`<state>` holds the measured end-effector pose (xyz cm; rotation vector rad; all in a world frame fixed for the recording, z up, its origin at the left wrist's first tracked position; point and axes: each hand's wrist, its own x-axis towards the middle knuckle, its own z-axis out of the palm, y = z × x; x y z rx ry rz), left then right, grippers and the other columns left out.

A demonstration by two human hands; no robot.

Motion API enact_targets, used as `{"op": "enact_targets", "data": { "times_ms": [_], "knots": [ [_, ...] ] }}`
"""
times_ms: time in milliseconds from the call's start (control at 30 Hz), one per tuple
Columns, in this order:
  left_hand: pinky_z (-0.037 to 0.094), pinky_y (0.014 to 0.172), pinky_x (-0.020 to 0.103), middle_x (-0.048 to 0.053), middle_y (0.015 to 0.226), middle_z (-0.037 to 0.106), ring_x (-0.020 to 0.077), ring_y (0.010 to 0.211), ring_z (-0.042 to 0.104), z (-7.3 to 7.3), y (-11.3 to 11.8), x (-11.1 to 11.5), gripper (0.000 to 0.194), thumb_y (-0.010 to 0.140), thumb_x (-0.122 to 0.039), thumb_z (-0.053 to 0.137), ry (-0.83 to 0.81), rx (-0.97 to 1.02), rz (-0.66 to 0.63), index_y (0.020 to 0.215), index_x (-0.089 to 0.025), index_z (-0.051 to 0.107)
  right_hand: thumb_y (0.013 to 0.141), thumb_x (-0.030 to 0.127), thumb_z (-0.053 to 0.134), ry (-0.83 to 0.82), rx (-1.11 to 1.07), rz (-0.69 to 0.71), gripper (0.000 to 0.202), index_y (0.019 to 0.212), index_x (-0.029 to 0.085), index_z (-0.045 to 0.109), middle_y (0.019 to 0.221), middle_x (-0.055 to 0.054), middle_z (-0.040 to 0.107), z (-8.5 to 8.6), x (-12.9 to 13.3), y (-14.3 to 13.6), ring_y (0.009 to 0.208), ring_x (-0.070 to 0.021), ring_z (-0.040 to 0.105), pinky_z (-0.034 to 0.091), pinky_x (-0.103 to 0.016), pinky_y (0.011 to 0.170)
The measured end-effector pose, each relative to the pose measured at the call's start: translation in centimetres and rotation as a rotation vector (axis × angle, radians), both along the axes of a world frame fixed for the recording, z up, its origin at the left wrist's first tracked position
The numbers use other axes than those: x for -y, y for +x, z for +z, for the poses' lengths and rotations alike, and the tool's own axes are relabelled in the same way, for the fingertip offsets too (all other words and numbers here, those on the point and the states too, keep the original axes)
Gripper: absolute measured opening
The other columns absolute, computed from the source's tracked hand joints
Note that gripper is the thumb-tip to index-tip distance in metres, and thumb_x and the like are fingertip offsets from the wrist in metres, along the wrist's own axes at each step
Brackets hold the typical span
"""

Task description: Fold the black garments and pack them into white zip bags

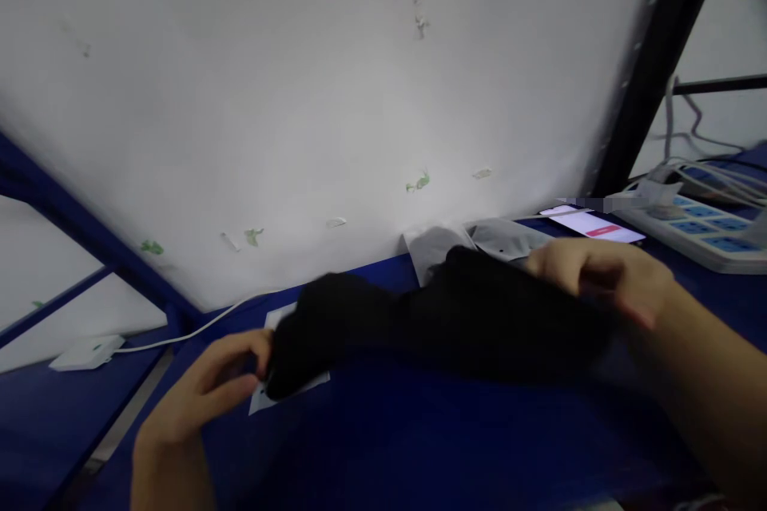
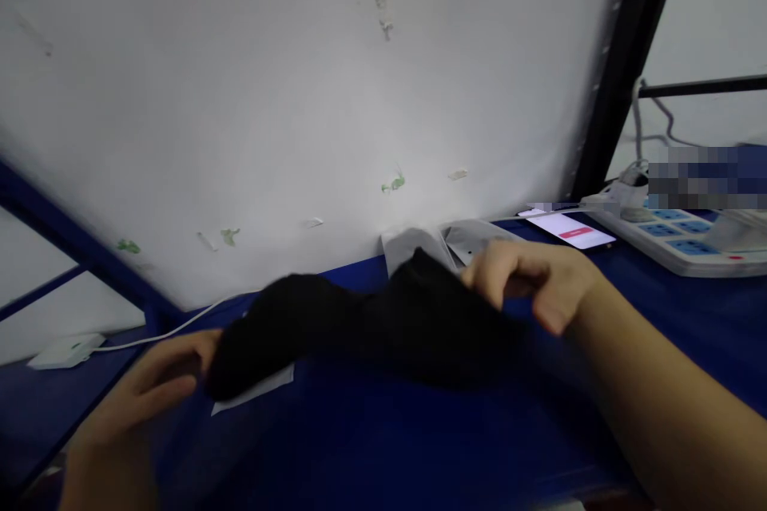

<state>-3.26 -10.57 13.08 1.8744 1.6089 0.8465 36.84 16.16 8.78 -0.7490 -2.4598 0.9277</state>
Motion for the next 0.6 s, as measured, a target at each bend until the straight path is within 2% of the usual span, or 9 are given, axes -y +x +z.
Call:
{"op": "enact_targets", "data": {
  "times_ms": [67, 100, 167, 233, 300, 367, 433, 500, 600],
  "knots": [
    [0.047, 0.066, 0.030, 0.001, 0.073, 0.056, 0.0171, 0.069, 0.053, 0.3, -0.3, 0.1, 0.027, 0.089, -0.047, 0.055, -0.345, -0.127, -0.033, 0.078, -0.023, 0.058, 0.061, 0.072, 0.072, -0.183, 0.141, 0.323, 0.053, 0.072, 0.021, 0.074, 0.081, -0.011, 0.073, 1.0, 0.2, 0.0, 0.084, -0.0258, 0.067, 0.049, -0.038, 0.078],
    [0.047, 0.065, 0.029, 0.000, 0.072, 0.056, 0.0161, 0.068, 0.053, 0.2, -0.2, -0.2, 0.028, 0.091, -0.047, 0.052, -0.411, -0.180, 0.015, 0.079, -0.023, 0.058, 0.064, 0.069, 0.072, -0.286, 0.201, 0.462, 0.049, 0.075, 0.021, 0.075, 0.087, -0.010, 0.074, 1.4, 0.4, -0.3, 0.088, -0.0259, 0.067, 0.050, -0.038, 0.081],
    [0.046, 0.063, 0.028, -0.001, 0.072, 0.057, 0.0158, 0.067, 0.054, -0.7, 0.4, -1.7, 0.031, 0.094, -0.048, 0.046, -0.362, -0.264, 0.155, 0.082, -0.023, 0.060, 0.077, 0.064, 0.065, -0.400, 0.279, 0.553, 0.044, 0.079, 0.021, 0.076, 0.088, -0.008, 0.075, 1.5, 0.8, -1.4, 0.086, -0.0245, 0.067, 0.050, -0.036, 0.082],
    [0.048, 0.068, 0.030, 0.001, 0.084, 0.065, 0.0184, 0.077, 0.060, -2.4, 1.3, -3.6, 0.032, 0.095, -0.049, 0.044, -0.199, -0.325, 0.273, 0.093, -0.024, 0.063, 0.085, 0.062, 0.056, -0.339, 0.329, 0.420, 0.045, 0.075, 0.022, 0.073, 0.078, -0.005, 0.073, 0.6, 0.9, -2.6, 0.075, -0.0220, 0.067, 0.050, -0.034, 0.073],
    [0.050, 0.080, 0.034, 0.005, 0.106, 0.069, 0.0222, 0.095, 0.063, -4.6, 2.2, -5.5, 0.032, 0.094, -0.047, 0.046, -0.070, -0.371, 0.348, 0.109, -0.024, 0.064, 0.088, 0.061, 0.053, -0.170, 0.409, 0.231, 0.043, 0.073, 0.024, 0.068, 0.069, -0.004, 0.070, -0.8, 0.6, -3.5, 0.065, -0.0208, 0.064, 0.047, -0.033, 0.062],
    [0.049, 0.089, 0.038, 0.007, 0.118, 0.067, 0.0250, 0.106, 0.062, -6.6, 3.0, -6.8, 0.037, 0.092, -0.046, 0.049, -0.025, -0.423, 0.384, 0.119, -0.024, 0.061, 0.086, 0.059, 0.055, 0.010, 0.466, 0.044, 0.036, 0.075, 0.025, 0.062, 0.067, -0.003, 0.067, -2.3, 0.0, -4.0, 0.060, -0.0218, 0.061, 0.044, -0.035, 0.057],
    [0.048, 0.089, 0.039, 0.008, 0.117, 0.068, 0.0258, 0.106, 0.062, -7.8, 3.4, -7.5, 0.036, 0.091, -0.044, 0.051, -0.046, -0.469, 0.365, 0.118, -0.023, 0.062, 0.082, 0.056, 0.060, 0.132, 0.488, -0.088, 0.032, 0.076, 0.025, 0.060, 0.067, -0.004, 0.066, -3.3, -0.5, -4.2, 0.058, -0.0232, 0.060, 0.044, -0.037, 0.055],
    [0.048, 0.081, 0.037, 0.006, 0.103, 0.071, 0.0246, 0.095, 0.065, -8.1, 3.4, -7.6, 0.027, 0.089, -0.040, 0.052, -0.111, -0.489, 0.320, 0.104, -0.023, 0.066, 0.079, 0.056, 0.063, 0.166, 0.515, -0.151, 0.033, 0.069, 0.025, 0.058, 0.065, -0.005, 0.065, -3.7, -0.8, -4.4, 0.056, -0.0238, 0.059, 0.044, -0.039, 0.054],
    [0.046, 0.067, 0.032, 0.002, 0.080, 0.069, 0.0214, 0.075, 0.064, -6.8, 2.4, -6.8, 0.019, 0.086, -0.036, 0.052, -0.193, -0.489, 0.285, 0.083, -0.022, 0.064, 0.083, 0.054, 0.058, 0.124, 0.602, -0.138, 0.044, 0.052, 0.024, 0.053, 0.051, -0.006, 0.060, -3.7, -0.6, -4.7, 0.047, -0.0219, 0.057, 0.045, -0.041, 0.055]
  ]
}}
